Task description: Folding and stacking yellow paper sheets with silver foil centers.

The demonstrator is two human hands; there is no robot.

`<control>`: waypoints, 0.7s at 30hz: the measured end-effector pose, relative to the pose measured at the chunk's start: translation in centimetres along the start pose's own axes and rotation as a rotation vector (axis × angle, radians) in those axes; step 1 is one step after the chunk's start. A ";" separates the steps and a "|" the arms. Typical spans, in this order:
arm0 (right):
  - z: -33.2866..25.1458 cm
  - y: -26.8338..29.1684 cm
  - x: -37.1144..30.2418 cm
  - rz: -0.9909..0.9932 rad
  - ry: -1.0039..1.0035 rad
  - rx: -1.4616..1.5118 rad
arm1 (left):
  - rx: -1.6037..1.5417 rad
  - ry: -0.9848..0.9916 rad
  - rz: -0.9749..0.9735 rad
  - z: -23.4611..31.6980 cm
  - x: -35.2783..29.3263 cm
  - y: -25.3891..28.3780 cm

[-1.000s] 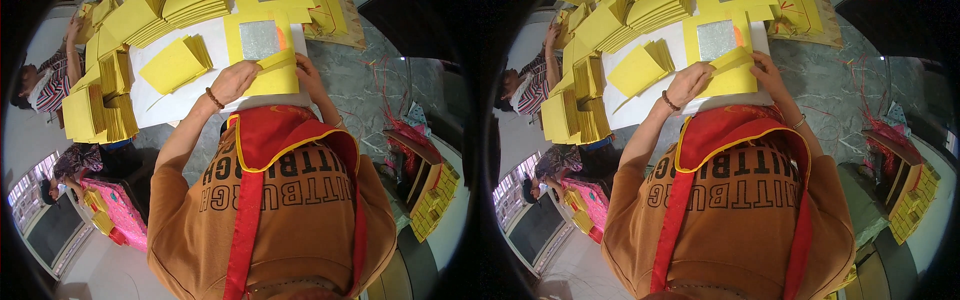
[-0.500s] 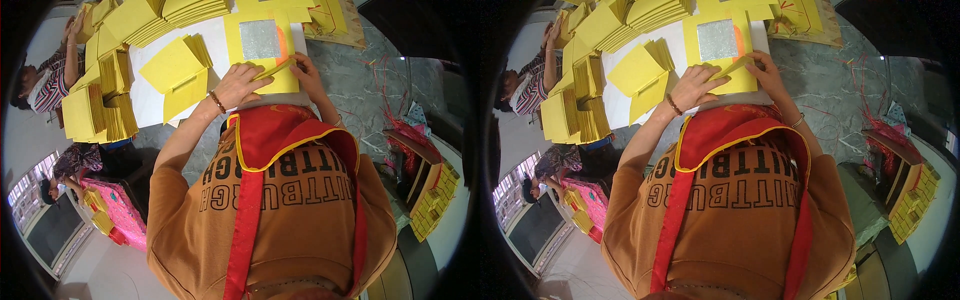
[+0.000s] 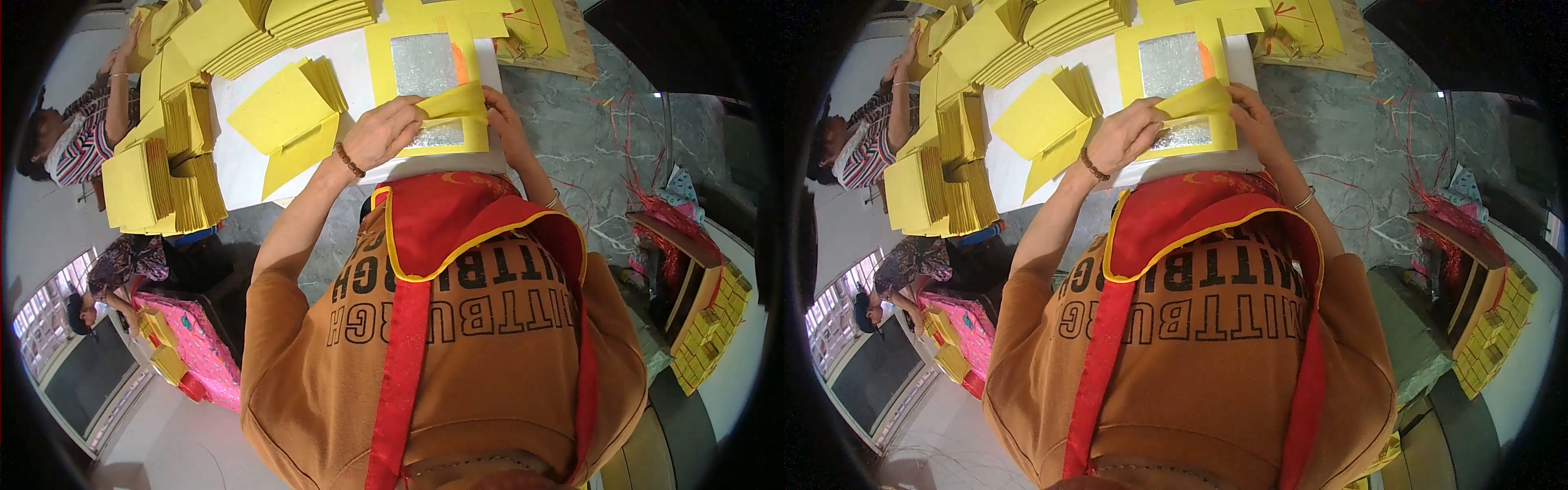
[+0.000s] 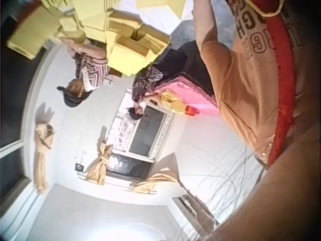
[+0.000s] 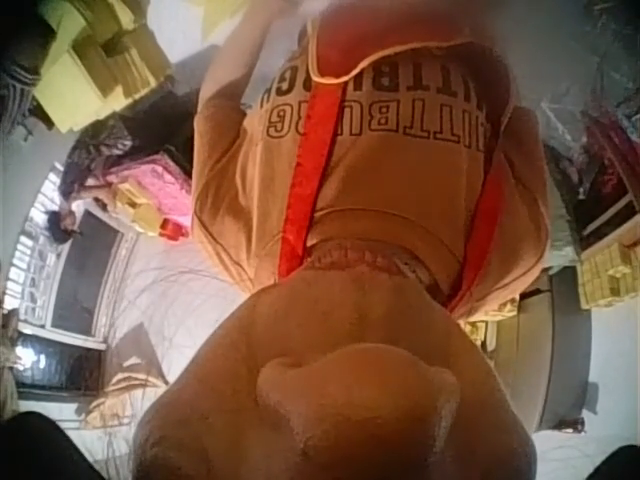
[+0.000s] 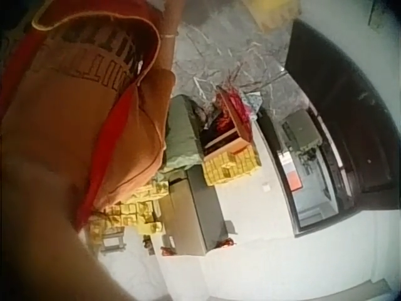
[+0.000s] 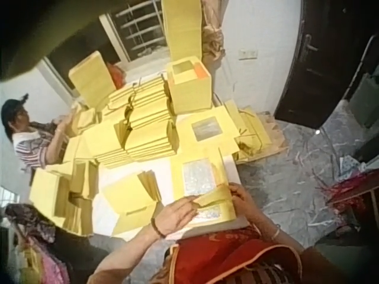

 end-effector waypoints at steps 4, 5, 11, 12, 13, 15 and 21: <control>-0.1 0.2 0.0 -0.039 0.107 -0.027 | 0.005 0.045 0.054 0.1 0.1 -0.1; 0.0 0.3 -0.1 -0.038 0.106 -0.028 | 0.004 0.044 0.054 0.0 0.1 -0.1; -0.8 -0.7 0.2 0.039 -0.052 -0.074 | -0.026 0.106 0.027 -0.7 -0.2 -0.2; -0.8 -0.8 0.2 0.053 -0.053 -0.053 | -0.041 0.092 0.051 -0.6 0.0 -0.1; -0.7 -0.8 0.2 0.064 -0.054 -0.031 | -0.057 0.081 0.077 -0.6 0.0 0.0; -0.4 -0.7 0.4 0.071 -0.038 -0.040 | -0.050 0.097 0.078 -0.7 -0.1 -0.1; 0.7 -0.7 0.6 0.108 -0.032 -0.036 | 0.102 -0.113 0.031 -0.8 -0.4 -0.7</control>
Point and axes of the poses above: each hand's wrist, its own x-axis towards the middle knuckle, its own y-axis out of the back of the hand, z = x × y, the point moved 3 cm from there along x, towards the middle knuckle, and after that the axes turned 9 degrees about -x, right-handed, at the moved point
